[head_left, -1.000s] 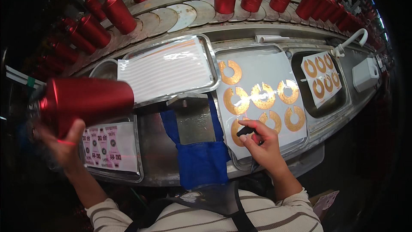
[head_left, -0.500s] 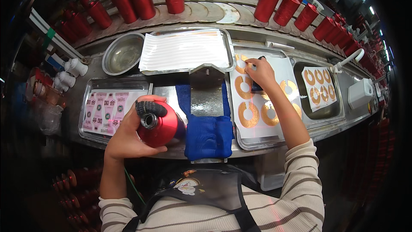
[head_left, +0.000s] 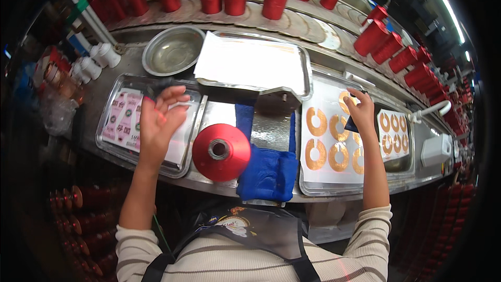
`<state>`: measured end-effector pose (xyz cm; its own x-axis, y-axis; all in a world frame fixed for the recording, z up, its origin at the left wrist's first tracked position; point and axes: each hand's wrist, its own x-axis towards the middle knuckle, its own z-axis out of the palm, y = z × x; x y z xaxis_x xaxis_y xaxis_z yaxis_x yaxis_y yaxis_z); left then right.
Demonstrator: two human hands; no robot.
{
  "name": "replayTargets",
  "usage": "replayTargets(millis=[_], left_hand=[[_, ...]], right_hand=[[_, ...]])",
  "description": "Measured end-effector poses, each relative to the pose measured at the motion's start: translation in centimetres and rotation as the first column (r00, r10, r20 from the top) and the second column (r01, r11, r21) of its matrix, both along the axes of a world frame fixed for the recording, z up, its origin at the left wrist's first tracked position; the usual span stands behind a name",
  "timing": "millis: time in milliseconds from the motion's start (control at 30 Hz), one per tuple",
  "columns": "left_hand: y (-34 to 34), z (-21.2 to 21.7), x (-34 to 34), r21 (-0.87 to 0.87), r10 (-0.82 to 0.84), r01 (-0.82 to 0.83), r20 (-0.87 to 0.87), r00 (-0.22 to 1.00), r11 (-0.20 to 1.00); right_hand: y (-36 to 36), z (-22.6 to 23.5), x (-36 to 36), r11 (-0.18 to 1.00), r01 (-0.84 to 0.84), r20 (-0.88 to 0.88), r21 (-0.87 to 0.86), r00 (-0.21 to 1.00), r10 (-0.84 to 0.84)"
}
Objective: The person picks up red cylindrical cans from a tray, applies a gold circular sticker to the top rim, and then affixes a rectangular pink label to the side of the can. The labeled cans are placed back into a tray.
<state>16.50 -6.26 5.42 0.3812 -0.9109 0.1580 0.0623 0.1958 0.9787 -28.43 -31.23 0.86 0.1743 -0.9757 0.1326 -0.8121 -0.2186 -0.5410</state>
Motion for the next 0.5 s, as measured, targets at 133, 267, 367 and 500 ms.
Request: replayTargets(millis=[133, 267, 367, 500], left_hand=[[-6.0, -4.7, 4.9, 0.273, 0.091, -0.185, 0.325, 0.941, 0.944], [-8.1, -4.7, 3.6, 0.328, 0.074, -0.243, 0.452, 0.889, 0.913], [-8.3, -4.9, 2.7, 0.271, 0.119, -0.254, 0.43, 0.895, 0.929], [-8.5, -5.2, 2.4, 0.285, 0.128, -0.236, 0.353, 0.927, 0.929]], right_hand=[[2.5, 4.8, 10.9, 0.962, -0.253, 0.125, -0.102, 0.956, 0.264], [3.8, 8.6, 20.5, 0.837, -0.54, 0.077, -0.09, 0.834, 0.546], [3.8, 8.2, 26.6, 0.731, -0.682, -0.018, 0.022, 0.731, 0.683], [3.0, 5.5, 33.2, 0.679, -0.712, -0.067, 0.178, 0.68, 0.73]])
